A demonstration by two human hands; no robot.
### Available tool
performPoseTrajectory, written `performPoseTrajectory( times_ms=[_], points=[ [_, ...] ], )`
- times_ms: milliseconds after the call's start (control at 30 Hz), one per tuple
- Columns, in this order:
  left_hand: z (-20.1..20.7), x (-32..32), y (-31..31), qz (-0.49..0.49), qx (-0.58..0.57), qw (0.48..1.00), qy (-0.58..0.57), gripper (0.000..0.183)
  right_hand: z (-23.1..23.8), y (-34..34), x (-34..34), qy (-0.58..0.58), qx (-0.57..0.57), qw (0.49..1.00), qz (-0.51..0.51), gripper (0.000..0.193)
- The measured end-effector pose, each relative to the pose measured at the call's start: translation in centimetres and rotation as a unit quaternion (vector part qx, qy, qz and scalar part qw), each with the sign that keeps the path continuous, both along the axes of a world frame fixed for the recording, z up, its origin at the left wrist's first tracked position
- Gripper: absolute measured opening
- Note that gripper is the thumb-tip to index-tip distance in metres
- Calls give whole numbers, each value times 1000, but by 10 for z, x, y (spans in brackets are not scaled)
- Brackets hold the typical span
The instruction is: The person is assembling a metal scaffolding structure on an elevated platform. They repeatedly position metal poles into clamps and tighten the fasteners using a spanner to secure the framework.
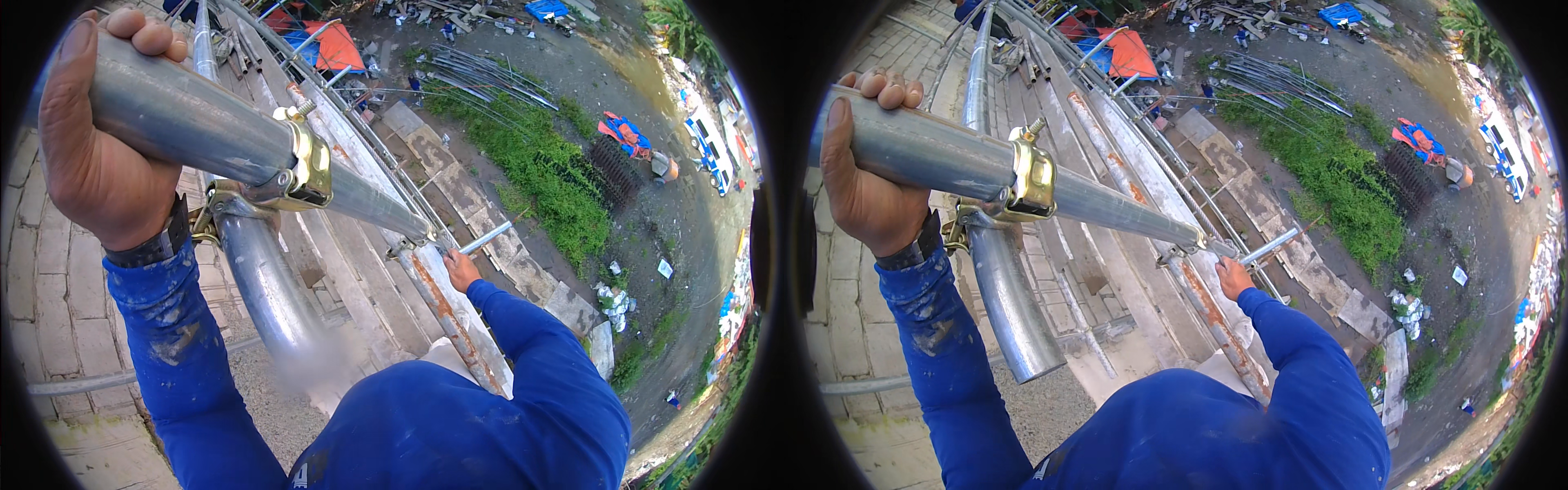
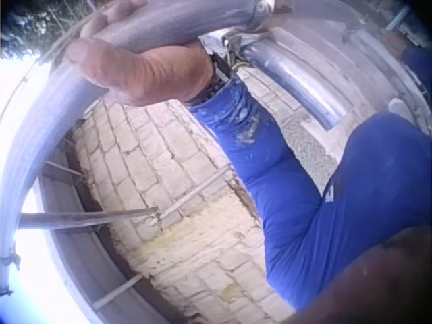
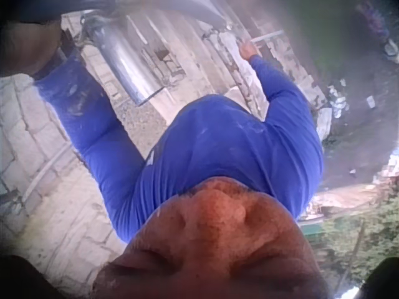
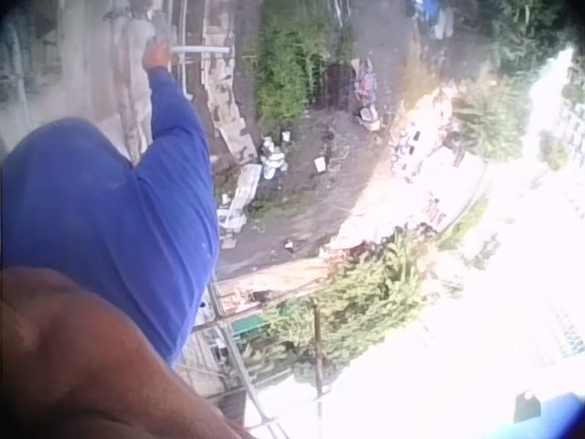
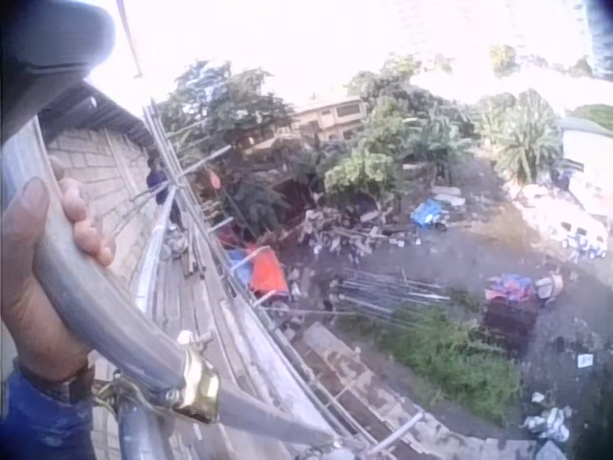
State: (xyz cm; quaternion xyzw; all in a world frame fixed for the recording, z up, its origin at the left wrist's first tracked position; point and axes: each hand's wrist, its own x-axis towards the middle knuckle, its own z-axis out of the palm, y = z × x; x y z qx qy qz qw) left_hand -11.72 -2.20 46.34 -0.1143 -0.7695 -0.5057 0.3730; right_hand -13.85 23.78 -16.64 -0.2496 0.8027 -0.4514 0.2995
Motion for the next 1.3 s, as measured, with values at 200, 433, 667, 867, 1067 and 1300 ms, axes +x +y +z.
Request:
performPoseTrajectory(
  times_ms=[200, 433, 667, 867, 1067, 1300],
  points=[
    [13, 8, -11, -3, -26, 999, -34, 51, -1, -12, -6, 20, -15, 1000, 4, 27],
    [0, 7, -6, -25, 3, 1000, -5, 48, -12, -13, -5, 86, -5, 996, 2, 27],
    [-12, -2, -1, -13, -5, 999, 30, 45, -18, -14, -10, -10, 2, 1000, -1, 32],
    [-15, 7, 24, 41, -45, 993, 105, 42, -29, -31, 0, -35, -72, 997, -16, 37],
    [-5, -5, 45, 35, -41, 981, 185, 39, -49, -2, -15, 63, -10, 998, 9, 33],
    [2, -1, 51, 84, -58, 979, 175, 34, 19, 12, -17, 28, 77, 996, 29, 42]
  ],
)
